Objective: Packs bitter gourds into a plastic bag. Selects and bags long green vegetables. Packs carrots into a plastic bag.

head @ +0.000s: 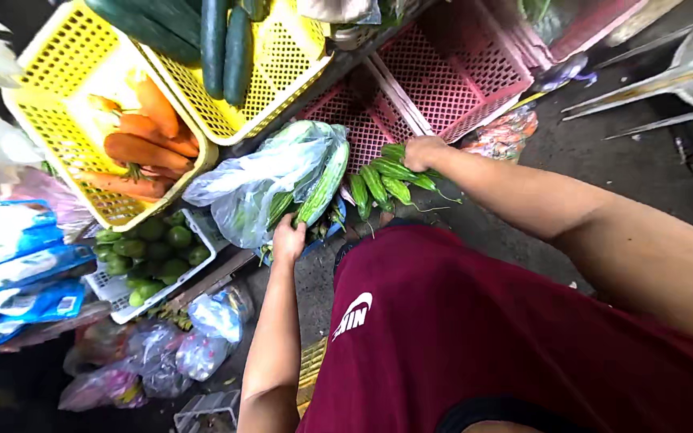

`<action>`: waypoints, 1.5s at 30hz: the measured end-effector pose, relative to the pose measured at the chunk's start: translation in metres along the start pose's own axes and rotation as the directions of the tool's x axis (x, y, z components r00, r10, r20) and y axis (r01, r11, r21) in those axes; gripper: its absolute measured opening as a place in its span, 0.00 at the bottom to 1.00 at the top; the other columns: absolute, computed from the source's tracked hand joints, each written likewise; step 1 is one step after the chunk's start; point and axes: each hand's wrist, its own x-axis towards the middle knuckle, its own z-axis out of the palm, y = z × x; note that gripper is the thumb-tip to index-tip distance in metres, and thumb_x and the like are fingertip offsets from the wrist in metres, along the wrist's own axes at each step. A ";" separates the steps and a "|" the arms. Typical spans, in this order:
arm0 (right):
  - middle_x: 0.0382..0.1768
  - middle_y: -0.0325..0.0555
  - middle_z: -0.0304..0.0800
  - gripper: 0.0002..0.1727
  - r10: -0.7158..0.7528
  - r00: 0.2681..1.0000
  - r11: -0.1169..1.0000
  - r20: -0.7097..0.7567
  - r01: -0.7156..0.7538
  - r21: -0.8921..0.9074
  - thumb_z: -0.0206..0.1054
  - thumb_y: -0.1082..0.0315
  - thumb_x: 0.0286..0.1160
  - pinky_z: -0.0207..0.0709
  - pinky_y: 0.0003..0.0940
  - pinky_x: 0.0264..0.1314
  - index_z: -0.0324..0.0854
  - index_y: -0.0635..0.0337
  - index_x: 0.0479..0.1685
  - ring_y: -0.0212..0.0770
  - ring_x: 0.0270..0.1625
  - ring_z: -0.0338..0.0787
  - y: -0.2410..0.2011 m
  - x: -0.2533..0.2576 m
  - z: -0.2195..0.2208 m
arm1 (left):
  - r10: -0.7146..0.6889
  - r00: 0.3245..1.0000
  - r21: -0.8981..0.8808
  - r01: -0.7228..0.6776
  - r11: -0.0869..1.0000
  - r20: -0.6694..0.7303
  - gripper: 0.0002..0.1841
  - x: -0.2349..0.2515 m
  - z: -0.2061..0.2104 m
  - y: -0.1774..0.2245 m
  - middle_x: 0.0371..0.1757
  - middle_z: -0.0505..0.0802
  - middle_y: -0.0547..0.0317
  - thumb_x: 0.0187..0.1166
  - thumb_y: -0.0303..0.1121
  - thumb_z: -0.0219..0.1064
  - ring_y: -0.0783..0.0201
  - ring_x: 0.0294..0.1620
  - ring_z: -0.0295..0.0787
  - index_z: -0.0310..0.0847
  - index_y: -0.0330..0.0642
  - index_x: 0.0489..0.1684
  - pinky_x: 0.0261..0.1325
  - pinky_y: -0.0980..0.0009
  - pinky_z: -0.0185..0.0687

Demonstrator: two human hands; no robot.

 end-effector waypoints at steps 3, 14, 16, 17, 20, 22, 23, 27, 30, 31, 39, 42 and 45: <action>0.64 0.67 0.87 0.30 0.044 0.996 0.994 -0.073 -0.036 0.104 0.64 0.51 0.77 0.76 0.76 0.63 0.77 0.56 0.77 0.69 0.69 0.85 0.010 -0.008 0.010 | -0.041 0.977 0.009 0.040 0.999 0.211 0.27 0.010 -0.021 -0.005 0.67 0.90 0.45 0.84 0.55 0.58 0.46 0.73 0.85 0.82 0.48 0.73 0.75 0.36 0.75; 0.87 0.59 0.67 0.38 -0.094 0.990 0.994 -0.105 0.100 0.052 0.76 0.48 0.68 0.70 0.73 0.75 0.78 0.48 0.81 0.66 0.83 0.72 0.006 -0.049 0.032 | -0.048 0.903 0.132 -0.009 0.991 0.427 0.37 0.032 -0.037 -0.005 0.66 0.88 0.37 0.72 0.55 0.74 0.41 0.69 0.85 0.75 0.38 0.75 0.72 0.37 0.77; 0.84 0.60 0.71 0.36 -0.125 0.974 0.991 -0.186 0.115 -0.065 0.80 0.54 0.62 0.64 0.73 0.79 0.82 0.54 0.75 0.67 0.86 0.67 0.000 -0.052 0.038 | -0.040 0.910 0.123 -0.012 0.992 0.413 0.36 0.030 -0.043 -0.002 0.63 0.89 0.36 0.71 0.55 0.76 0.41 0.68 0.86 0.79 0.37 0.71 0.71 0.36 0.77; 0.81 0.60 0.74 0.33 -0.161 0.957 0.983 -0.241 0.132 -0.131 0.81 0.59 0.59 0.63 0.72 0.80 0.85 0.56 0.70 0.66 0.85 0.67 -0.001 -0.049 0.042 | -0.041 0.914 0.142 -0.018 0.990 0.403 0.37 0.029 -0.044 -0.001 0.63 0.90 0.36 0.70 0.56 0.76 0.41 0.68 0.86 0.79 0.37 0.71 0.71 0.36 0.77; 0.69 0.59 0.82 0.23 -0.275 0.910 0.939 -0.310 0.184 -0.291 0.77 0.68 0.62 0.68 0.68 0.75 0.87 0.61 0.61 0.65 0.77 0.74 -0.005 -0.038 0.050 | -0.036 0.921 0.170 -0.033 0.985 0.388 0.37 0.028 -0.047 -0.001 0.62 0.90 0.37 0.70 0.58 0.75 0.41 0.67 0.87 0.78 0.37 0.71 0.70 0.36 0.78; 0.64 0.60 0.86 0.22 -0.321 0.902 0.919 -0.289 0.223 -0.324 0.70 0.71 0.70 0.69 0.66 0.74 0.84 0.63 0.66 0.64 0.74 0.79 -0.009 -0.039 0.046 | -0.015 0.927 0.152 -0.045 0.987 0.375 0.34 0.025 -0.054 0.000 0.61 0.90 0.38 0.74 0.58 0.72 0.42 0.65 0.88 0.80 0.39 0.70 0.70 0.36 0.78; 0.62 0.60 0.88 0.22 -0.330 0.905 0.916 -0.269 0.238 -0.321 0.68 0.71 0.73 0.68 0.66 0.75 0.83 0.63 0.67 0.64 0.72 0.81 -0.012 -0.042 0.042 | -0.006 0.929 0.144 -0.051 0.988 0.370 0.33 0.021 -0.058 0.001 0.60 0.91 0.39 0.77 0.59 0.70 0.43 0.65 0.88 0.81 0.40 0.69 0.70 0.36 0.78; 0.49 0.64 0.90 0.29 -0.265 0.953 0.942 -0.145 0.224 -0.252 0.76 0.66 0.65 0.81 0.67 0.57 0.77 0.69 0.67 0.66 0.56 0.90 -0.030 -0.060 0.027 | 0.050 0.959 0.179 -0.102 0.978 0.278 0.28 0.002 -0.084 0.014 0.54 0.94 0.43 0.76 0.58 0.72 0.44 0.59 0.91 0.87 0.45 0.64 0.67 0.35 0.81; 0.49 0.65 0.89 0.28 -0.227 0.971 0.964 -0.076 0.213 -0.159 0.81 0.64 0.59 0.82 0.68 0.51 0.81 0.72 0.58 0.66 0.53 0.90 -0.032 -0.065 0.027 | 0.110 0.977 0.153 -0.139 0.978 0.185 0.27 -0.013 -0.108 0.028 0.51 0.95 0.45 0.73 0.57 0.76 0.46 0.55 0.93 0.90 0.46 0.60 0.63 0.35 0.82; 0.48 0.64 0.90 0.23 -0.236 0.969 0.966 -0.067 0.227 -0.126 0.81 0.64 0.58 0.82 0.68 0.49 0.84 0.71 0.50 0.65 0.53 0.90 -0.032 -0.067 0.029 | 0.119 0.980 0.145 -0.143 0.979 0.161 0.26 -0.018 -0.115 0.031 0.50 0.95 0.46 0.74 0.56 0.75 0.48 0.53 0.93 0.90 0.46 0.60 0.62 0.36 0.83; 0.59 0.61 0.90 0.27 -0.350 0.922 0.918 -0.164 0.373 0.134 0.59 0.43 0.84 0.78 0.72 0.62 0.86 0.56 0.63 0.65 0.65 0.88 0.041 -0.037 -0.011 | 0.004 1.000 0.430 -0.003 0.903 -0.002 0.28 -0.112 -0.160 0.110 0.47 0.95 0.38 0.77 0.61 0.70 0.36 0.53 0.92 0.91 0.46 0.58 0.59 0.27 0.79; 0.72 0.60 0.83 0.30 -0.369 0.905 0.909 -0.212 0.399 0.122 0.61 0.48 0.82 0.72 0.69 0.76 0.78 0.55 0.78 0.64 0.79 0.77 0.080 0.001 -0.013 | -0.019 0.996 0.492 0.058 0.869 -0.084 0.31 -0.179 -0.182 0.130 0.44 0.94 0.35 0.76 0.65 0.67 0.33 0.49 0.91 0.91 0.43 0.53 0.54 0.25 0.78; 0.68 0.64 0.86 0.31 -0.422 0.905 0.895 -0.053 0.425 0.133 0.58 0.45 0.87 0.71 0.73 0.73 0.79 0.60 0.76 0.66 0.74 0.82 0.089 0.012 0.004 | 0.005 0.987 0.449 0.068 0.891 -0.159 0.35 -0.243 -0.199 0.143 0.36 0.93 0.44 0.74 0.70 0.60 0.44 0.35 0.91 0.90 0.43 0.49 0.40 0.34 0.82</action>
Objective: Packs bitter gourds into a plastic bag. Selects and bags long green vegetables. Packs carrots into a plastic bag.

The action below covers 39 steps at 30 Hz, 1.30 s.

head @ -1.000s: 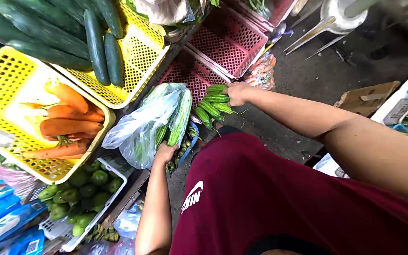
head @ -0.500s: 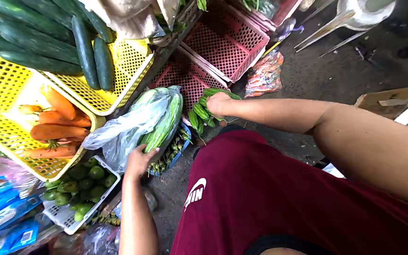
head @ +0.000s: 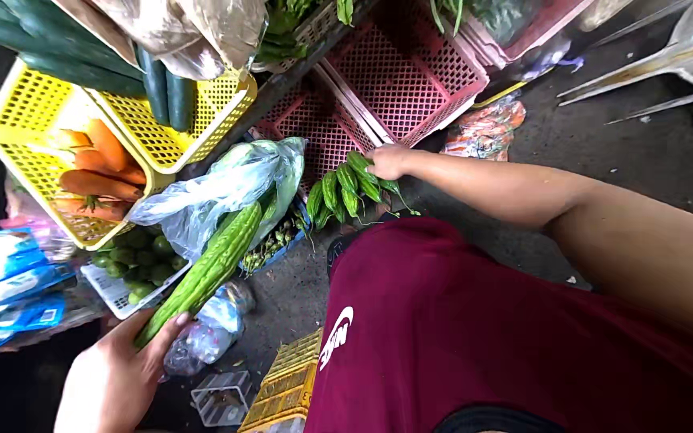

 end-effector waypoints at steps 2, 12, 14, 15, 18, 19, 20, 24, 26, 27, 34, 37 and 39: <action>0.63 0.62 0.88 0.30 -0.025 1.000 0.999 0.018 0.024 0.021 0.58 0.44 0.86 0.73 0.71 0.71 0.80 0.62 0.70 0.64 0.70 0.85 -0.006 -0.004 0.012 | -0.009 0.999 -0.164 0.004 0.986 -0.030 0.32 -0.019 -0.003 0.002 0.34 0.94 0.59 0.76 0.69 0.60 0.63 0.27 0.90 0.89 0.49 0.54 0.29 0.54 0.88; 0.84 0.53 0.71 0.39 -0.114 0.940 0.987 -0.321 0.145 0.075 0.75 0.54 0.72 0.67 0.65 0.83 0.69 0.51 0.87 0.60 0.85 0.70 0.016 -0.011 -0.004 | 0.231 0.936 -0.743 0.047 0.667 0.266 0.17 0.121 0.095 0.141 0.34 0.91 0.58 0.87 0.38 0.63 0.70 0.19 0.75 0.82 0.43 0.68 0.25 0.72 0.74; 0.90 0.50 0.63 0.48 -0.230 0.890 0.970 -0.393 0.243 -0.017 0.80 0.53 0.66 0.64 0.62 0.86 0.63 0.48 0.91 0.58 0.89 0.65 0.010 -0.023 -0.030 | 0.326 0.891 -0.755 0.029 0.655 0.317 0.15 0.139 0.082 0.153 0.33 0.92 0.57 0.90 0.40 0.60 0.70 0.17 0.75 0.83 0.43 0.65 0.22 0.74 0.74; 0.90 0.49 0.61 0.48 -0.257 0.877 0.963 -0.407 0.267 -0.032 0.80 0.54 0.66 0.63 0.62 0.86 0.62 0.47 0.91 0.58 0.89 0.64 0.006 -0.030 -0.045 | 0.360 0.872 -0.790 0.048 0.611 0.331 0.15 0.143 0.073 0.159 0.33 0.92 0.57 0.91 0.40 0.57 0.72 0.16 0.76 0.83 0.43 0.62 0.20 0.77 0.74; 0.76 0.50 0.80 0.34 -0.109 0.899 0.947 -0.425 0.224 0.231 0.70 0.54 0.78 0.76 0.60 0.76 0.70 0.52 0.84 0.54 0.74 0.83 -0.001 -0.045 -0.079 | 0.357 0.866 -0.862 0.150 0.483 0.351 0.18 0.148 0.051 0.185 0.32 0.91 0.54 0.94 0.39 0.50 0.69 0.18 0.80 0.79 0.43 0.70 0.20 0.76 0.77; 0.70 0.51 0.86 0.31 -0.037 0.927 0.902 -0.374 0.192 0.388 0.67 0.49 0.83 0.79 0.58 0.72 0.73 0.53 0.81 0.52 0.68 0.88 -0.005 -0.050 -0.085 | 0.328 0.880 -0.871 0.168 0.461 0.343 0.18 0.146 0.049 0.198 0.31 0.91 0.55 0.94 0.39 0.49 0.68 0.19 0.81 0.78 0.42 0.70 0.20 0.76 0.78; 0.68 0.52 0.87 0.31 0.010 0.954 0.820 -0.301 0.165 0.549 0.63 0.45 0.86 0.82 0.55 0.69 0.74 0.53 0.80 0.50 0.65 0.90 -0.010 -0.055 -0.089 | 0.289 0.898 -0.880 0.183 0.439 0.331 0.17 0.143 0.051 0.213 0.31 0.90 0.55 0.95 0.39 0.49 0.68 0.18 0.81 0.77 0.42 0.68 0.20 0.75 0.79; 0.74 0.57 0.80 0.41 0.059 0.996 0.525 -0.072 0.031 0.851 0.60 0.35 0.83 0.87 0.59 0.56 0.63 0.51 0.87 0.59 0.63 0.89 -0.034 -0.052 -0.082 | 0.186 0.933 -0.909 0.230 0.349 0.308 0.19 0.139 0.093 0.276 0.38 0.89 0.51 0.93 0.41 0.55 0.65 0.22 0.83 0.72 0.40 0.74 0.23 0.71 0.82; 0.74 0.59 0.80 0.46 0.097 0.995 0.568 -0.023 -0.036 0.822 0.67 0.39 0.80 0.86 0.61 0.57 0.54 0.50 0.92 0.60 0.64 0.89 -0.042 -0.034 -0.075 | 0.204 0.920 -0.910 0.258 0.325 0.334 0.23 0.140 0.122 0.305 0.44 0.89 0.49 0.92 0.43 0.57 0.63 0.25 0.85 0.68 0.40 0.79 0.26 0.69 0.85; 0.71 0.60 0.82 0.46 0.126 0.991 0.644 -0.037 -0.054 0.763 0.71 0.44 0.78 0.86 0.61 0.59 0.55 0.53 0.92 0.59 0.63 0.89 -0.041 -0.020 -0.070 | 0.242 0.903 -0.910 0.275 0.309 0.355 0.23 0.142 0.134 0.316 0.43 0.90 0.49 0.92 0.43 0.57 0.62 0.25 0.87 0.68 0.39 0.78 0.27 0.68 0.86; 0.69 0.67 0.83 0.35 0.120 0.991 0.993 -0.065 -0.119 0.010 0.73 0.57 0.67 0.75 0.76 0.65 0.75 0.52 0.80 0.70 0.71 0.83 0.011 0.059 -0.020 | 0.356 0.892 -0.898 0.113 0.424 0.280 0.18 0.132 0.142 0.261 0.49 0.94 0.49 0.91 0.39 0.58 0.60 0.38 0.94 0.80 0.40 0.71 0.43 0.62 0.92; 0.80 0.71 0.70 0.45 0.184 0.981 0.980 -0.055 -0.188 -0.072 0.75 0.59 0.63 0.76 0.77 0.64 0.65 0.55 0.88 0.73 0.72 0.81 -0.003 0.051 -0.005 | 0.142 0.964 -0.909 0.155 0.387 0.224 0.17 0.111 0.147 0.189 0.50 0.94 0.49 0.90 0.38 0.59 0.59 0.40 0.94 0.81 0.42 0.70 0.46 0.60 0.92; 0.79 0.72 0.71 0.44 0.206 0.978 0.972 -0.044 -0.209 -0.106 0.74 0.58 0.64 0.76 0.77 0.64 0.66 0.55 0.88 0.74 0.71 0.81 -0.005 0.053 -0.006 | -0.036 0.981 -0.918 0.190 0.349 0.190 0.15 0.102 0.157 0.147 0.45 0.94 0.51 0.90 0.37 0.60 0.61 0.36 0.93 0.82 0.40 0.67 0.44 0.62 0.91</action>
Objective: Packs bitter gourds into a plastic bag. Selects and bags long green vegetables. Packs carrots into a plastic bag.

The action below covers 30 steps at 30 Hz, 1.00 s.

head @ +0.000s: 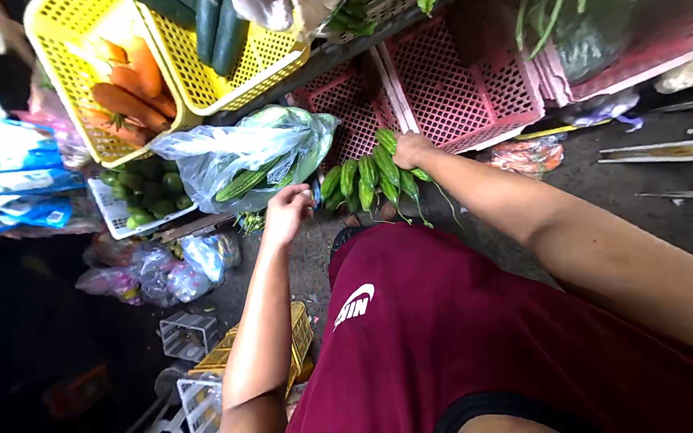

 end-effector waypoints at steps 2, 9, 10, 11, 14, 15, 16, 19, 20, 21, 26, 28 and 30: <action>0.72 0.73 0.79 0.40 -0.021 1.000 1.000 0.002 0.021 -0.016 0.73 0.56 0.66 0.74 0.79 0.64 0.71 0.53 0.84 0.74 0.70 0.82 0.000 0.006 -0.002 | -0.026 0.987 0.053 0.035 0.998 -0.160 0.15 0.001 -0.036 -0.027 0.46 0.94 0.51 0.89 0.38 0.61 0.61 0.38 0.93 0.82 0.39 0.64 0.46 0.61 0.91; 0.67 0.71 0.84 0.31 0.013 1.000 0.991 0.011 -0.012 -0.137 0.71 0.58 0.69 0.74 0.80 0.63 0.81 0.60 0.74 0.73 0.70 0.83 -0.024 0.011 -0.009 | 0.151 0.944 0.568 0.046 0.821 -0.294 0.17 0.044 -0.108 -0.070 0.59 0.94 0.46 0.87 0.37 0.60 0.50 0.63 0.91 0.86 0.41 0.65 0.71 0.43 0.82; 0.67 0.72 0.84 0.30 0.021 1.000 0.992 0.009 -0.020 -0.128 0.72 0.59 0.69 0.74 0.80 0.64 0.81 0.60 0.74 0.73 0.70 0.83 -0.025 0.013 -0.008 | 0.186 0.943 0.608 0.021 0.793 -0.276 0.17 0.056 -0.113 -0.072 0.62 0.93 0.46 0.86 0.37 0.60 0.50 0.67 0.89 0.86 0.41 0.66 0.74 0.44 0.80; 0.67 0.72 0.83 0.31 0.025 1.000 0.993 0.006 -0.024 -0.119 0.72 0.59 0.70 0.73 0.79 0.65 0.80 0.59 0.75 0.73 0.71 0.82 -0.025 0.014 -0.008 | 0.206 0.940 0.654 0.023 0.756 -0.271 0.18 0.067 -0.119 -0.073 0.65 0.91 0.44 0.86 0.38 0.60 0.48 0.70 0.87 0.85 0.41 0.68 0.76 0.43 0.78; 0.71 0.71 0.82 0.36 0.055 0.998 0.994 0.010 -0.054 -0.091 0.71 0.58 0.72 0.71 0.79 0.68 0.73 0.50 0.85 0.73 0.73 0.81 -0.023 0.015 0.001 | 0.184 0.934 0.760 0.125 0.638 -0.308 0.22 0.090 -0.144 -0.086 0.67 0.88 0.33 0.85 0.42 0.59 0.35 0.73 0.82 0.84 0.34 0.66 0.74 0.35 0.75; 0.71 0.71 0.81 0.36 0.076 0.997 0.995 0.002 -0.076 -0.069 0.71 0.56 0.73 0.71 0.80 0.69 0.71 0.49 0.86 0.73 0.74 0.80 -0.020 0.013 0.002 | 0.153 0.941 0.779 0.150 0.609 -0.301 0.23 0.097 -0.151 -0.092 0.64 0.88 0.30 0.84 0.44 0.61 0.33 0.70 0.84 0.85 0.31 0.61 0.70 0.32 0.78; 0.72 0.69 0.81 0.37 0.098 0.995 0.994 -0.015 -0.098 -0.049 0.70 0.52 0.73 0.70 0.79 0.70 0.72 0.48 0.86 0.72 0.74 0.80 -0.014 0.011 0.001 | 0.127 0.954 0.800 0.152 0.580 -0.273 0.24 0.104 -0.156 -0.100 0.60 0.89 0.29 0.82 0.46 0.63 0.31 0.66 0.86 0.85 0.30 0.56 0.66 0.30 0.79; 0.71 0.66 0.83 0.37 0.156 0.984 0.987 -0.086 -0.153 0.044 0.68 0.45 0.75 0.70 0.79 0.71 0.72 0.51 0.84 0.70 0.75 0.80 -0.005 -0.001 -0.008 | 0.027 0.979 0.866 0.166 0.471 -0.202 0.28 0.115 -0.169 -0.119 0.61 0.91 0.31 0.77 0.49 0.69 0.32 0.65 0.88 0.83 0.31 0.63 0.66 0.30 0.79; 0.72 0.65 0.83 0.36 0.165 0.979 0.984 -0.119 -0.156 0.086 0.68 0.45 0.76 0.70 0.79 0.71 0.73 0.51 0.83 0.69 0.75 0.80 -0.006 -0.007 -0.012 | -0.001 0.980 0.877 0.177 0.447 -0.197 0.30 0.117 -0.173 -0.124 0.62 0.90 0.31 0.79 0.51 0.67 0.33 0.67 0.87 0.82 0.31 0.66 0.68 0.31 0.77; 0.72 0.63 0.83 0.35 0.171 0.974 0.981 -0.148 -0.154 0.120 0.67 0.46 0.77 0.69 0.78 0.71 0.74 0.51 0.83 0.68 0.76 0.80 -0.010 -0.013 -0.017 | -0.021 0.980 0.881 0.187 0.434 -0.198 0.32 0.118 -0.177 -0.128 0.64 0.90 0.32 0.81 0.53 0.66 0.34 0.69 0.86 0.80 0.31 0.68 0.72 0.33 0.75; 0.70 0.58 0.86 0.29 0.167 0.962 0.964 -0.216 -0.114 0.238 0.63 0.46 0.81 0.69 0.76 0.73 0.79 0.47 0.78 0.64 0.76 0.81 -0.036 -0.038 -0.023 | -0.059 0.989 0.894 0.148 0.424 -0.135 0.33 0.117 -0.185 -0.125 0.63 0.91 0.35 0.77 0.59 0.67 0.38 0.70 0.86 0.85 0.33 0.62 0.74 0.36 0.74; 0.69 0.59 0.87 0.27 0.141 0.963 0.960 -0.230 -0.076 0.270 0.64 0.48 0.83 0.69 0.76 0.74 0.80 0.49 0.76 0.64 0.75 0.82 -0.053 -0.048 -0.019 | -0.067 0.996 0.895 0.088 0.438 -0.065 0.32 0.119 -0.189 -0.124 0.61 0.91 0.34 0.76 0.57 0.69 0.37 0.69 0.86 0.87 0.32 0.58 0.73 0.34 0.74; 0.69 0.56 0.87 0.27 0.082 0.969 0.963 -0.232 -0.017 0.271 0.63 0.48 0.84 0.70 0.74 0.74 0.79 0.49 0.78 0.62 0.74 0.83 -0.075 -0.057 -0.015 | -0.092 0.996 0.864 0.057 0.501 -0.013 0.34 0.120 -0.200 -0.125 0.61 0.91 0.33 0.74 0.60 0.72 0.35 0.68 0.86 0.87 0.32 0.57 0.72 0.32 0.74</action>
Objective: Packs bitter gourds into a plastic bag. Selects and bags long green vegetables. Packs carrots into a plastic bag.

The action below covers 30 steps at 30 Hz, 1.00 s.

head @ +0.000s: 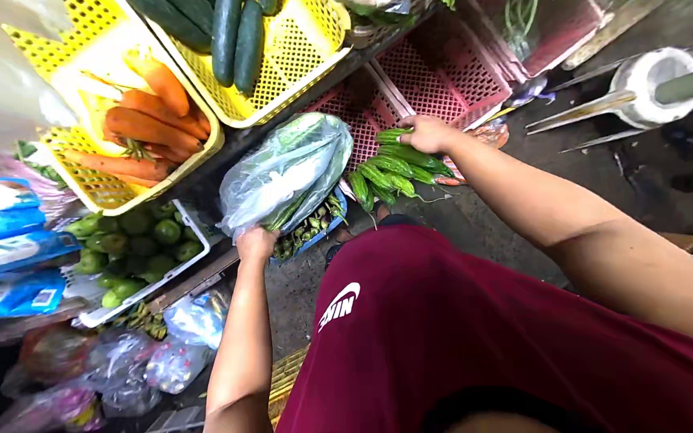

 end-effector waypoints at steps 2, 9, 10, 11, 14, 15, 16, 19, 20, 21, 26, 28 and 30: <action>0.69 0.54 0.87 0.26 -0.113 0.993 0.994 0.037 0.112 0.017 0.64 0.50 0.85 0.72 0.69 0.76 0.79 0.51 0.77 0.59 0.72 0.85 -0.023 -0.012 0.011 | 0.037 0.999 -0.130 -0.034 0.991 0.018 0.38 -0.001 -0.007 -0.012 0.58 0.91 0.32 0.69 0.65 0.74 0.33 0.65 0.87 0.87 0.33 0.57 0.68 0.28 0.75; 0.64 0.52 0.91 0.22 -0.493 0.832 0.868 0.255 0.491 0.075 0.65 0.57 0.85 0.77 0.59 0.76 0.82 0.53 0.74 0.51 0.67 0.90 -0.099 -0.034 0.052 | 0.170 0.982 -0.290 -0.139 0.947 0.083 0.29 -0.001 -0.011 0.003 0.61 0.92 0.36 0.83 0.57 0.65 0.38 0.68 0.86 0.87 0.38 0.62 0.73 0.32 0.74; 0.64 0.53 0.91 0.22 -0.516 0.805 0.851 0.293 0.522 0.063 0.65 0.57 0.85 0.76 0.61 0.76 0.82 0.54 0.75 0.53 0.66 0.89 -0.105 -0.031 0.057 | 0.167 0.981 -0.279 -0.135 0.951 0.095 0.31 -0.003 -0.002 0.009 0.62 0.91 0.35 0.84 0.60 0.63 0.37 0.70 0.85 0.88 0.38 0.62 0.75 0.31 0.72; 0.64 0.54 0.90 0.23 -0.532 0.783 0.835 0.321 0.548 0.048 0.65 0.57 0.85 0.75 0.61 0.76 0.81 0.54 0.75 0.54 0.67 0.89 -0.108 -0.030 0.060 | 0.158 0.983 -0.271 -0.128 0.954 0.095 0.33 -0.007 0.010 0.018 0.65 0.90 0.35 0.84 0.62 0.61 0.37 0.73 0.83 0.87 0.38 0.65 0.77 0.32 0.70; 0.64 0.52 0.90 0.23 -0.555 0.754 0.820 0.352 0.567 0.079 0.64 0.55 0.86 0.76 0.59 0.75 0.80 0.53 0.75 0.51 0.66 0.89 -0.104 -0.031 0.056 | 0.078 0.997 -0.177 -0.073 0.981 0.023 0.39 -0.011 0.055 0.040 0.66 0.89 0.34 0.82 0.68 0.57 0.36 0.75 0.82 0.86 0.37 0.64 0.77 0.31 0.70; 0.64 0.52 0.90 0.23 -0.560 0.752 0.822 0.349 0.558 0.117 0.65 0.56 0.86 0.78 0.56 0.75 0.80 0.54 0.75 0.50 0.65 0.90 -0.099 -0.033 0.051 | 0.045 0.999 -0.184 -0.047 0.982 -0.018 0.39 -0.013 0.069 0.045 0.66 0.90 0.38 0.79 0.70 0.58 0.39 0.75 0.82 0.87 0.40 0.65 0.78 0.32 0.70; 0.64 0.51 0.90 0.23 -0.557 0.754 0.827 0.348 0.541 0.153 0.65 0.56 0.86 0.78 0.55 0.75 0.81 0.54 0.75 0.48 0.66 0.90 -0.092 -0.034 0.044 | 0.018 0.999 -0.208 -0.028 0.978 -0.051 0.39 -0.016 0.077 0.051 0.65 0.91 0.39 0.76 0.70 0.62 0.40 0.74 0.83 0.86 0.41 0.66 0.79 0.34 0.70; 0.65 0.52 0.90 0.21 -0.546 0.759 0.838 0.356 0.505 0.209 0.65 0.58 0.86 0.78 0.53 0.76 0.81 0.56 0.73 0.47 0.66 0.90 -0.063 -0.033 0.026 | -0.032 0.989 -0.209 0.001 0.978 -0.146 0.37 -0.025 0.097 0.067 0.60 0.92 0.38 0.72 0.65 0.72 0.39 0.70 0.86 0.87 0.36 0.61 0.77 0.36 0.73; 0.64 0.52 0.90 0.20 -0.546 0.759 0.838 0.356 0.502 0.214 0.65 0.59 0.87 0.78 0.53 0.76 0.82 0.56 0.72 0.47 0.66 0.90 -0.052 -0.030 0.022 | -0.048 0.978 -0.216 0.003 0.976 -0.204 0.33 -0.028 0.102 0.070 0.59 0.93 0.39 0.72 0.61 0.74 0.40 0.68 0.87 0.87 0.38 0.60 0.75 0.36 0.75; 0.63 0.52 0.91 0.20 -0.548 0.759 0.836 0.351 0.501 0.221 0.64 0.58 0.87 0.78 0.54 0.75 0.83 0.57 0.71 0.48 0.65 0.90 -0.043 -0.028 0.017 | -0.058 0.963 -0.229 -0.003 0.973 -0.263 0.31 -0.031 0.104 0.071 0.59 0.93 0.39 0.71 0.57 0.76 0.40 0.66 0.88 0.88 0.40 0.60 0.73 0.36 0.77; 0.62 0.51 0.91 0.19 -0.558 0.775 0.825 0.296 0.477 0.304 0.64 0.59 0.87 0.80 0.51 0.74 0.83 0.56 0.70 0.46 0.64 0.91 0.001 -0.028 -0.018 | -0.076 0.953 -0.217 0.011 0.976 -0.292 0.31 -0.109 0.063 0.064 0.59 0.93 0.44 0.65 0.48 0.82 0.42 0.61 0.91 0.82 0.47 0.68 0.65 0.34 0.83; 0.61 0.50 0.92 0.18 -0.550 0.793 0.820 0.261 0.454 0.349 0.64 0.60 0.87 0.81 0.48 0.73 0.84 0.56 0.69 0.44 0.63 0.92 0.016 -0.032 -0.035 | -0.078 0.961 -0.179 0.030 0.983 -0.264 0.32 -0.161 0.038 0.052 0.53 0.94 0.45 0.61 0.47 0.83 0.41 0.56 0.93 0.83 0.49 0.67 0.60 0.31 0.84; 0.61 0.50 0.92 0.17 -0.555 0.801 0.810 0.225 0.458 0.367 0.67 0.62 0.86 0.82 0.47 0.72 0.84 0.56 0.67 0.43 0.62 0.92 0.022 -0.041 -0.050 | -0.043 0.959 -0.185 -0.009 0.983 -0.280 0.32 -0.215 0.007 0.047 0.52 0.94 0.45 0.59 0.46 0.85 0.44 0.53 0.92 0.84 0.48 0.64 0.57 0.32 0.84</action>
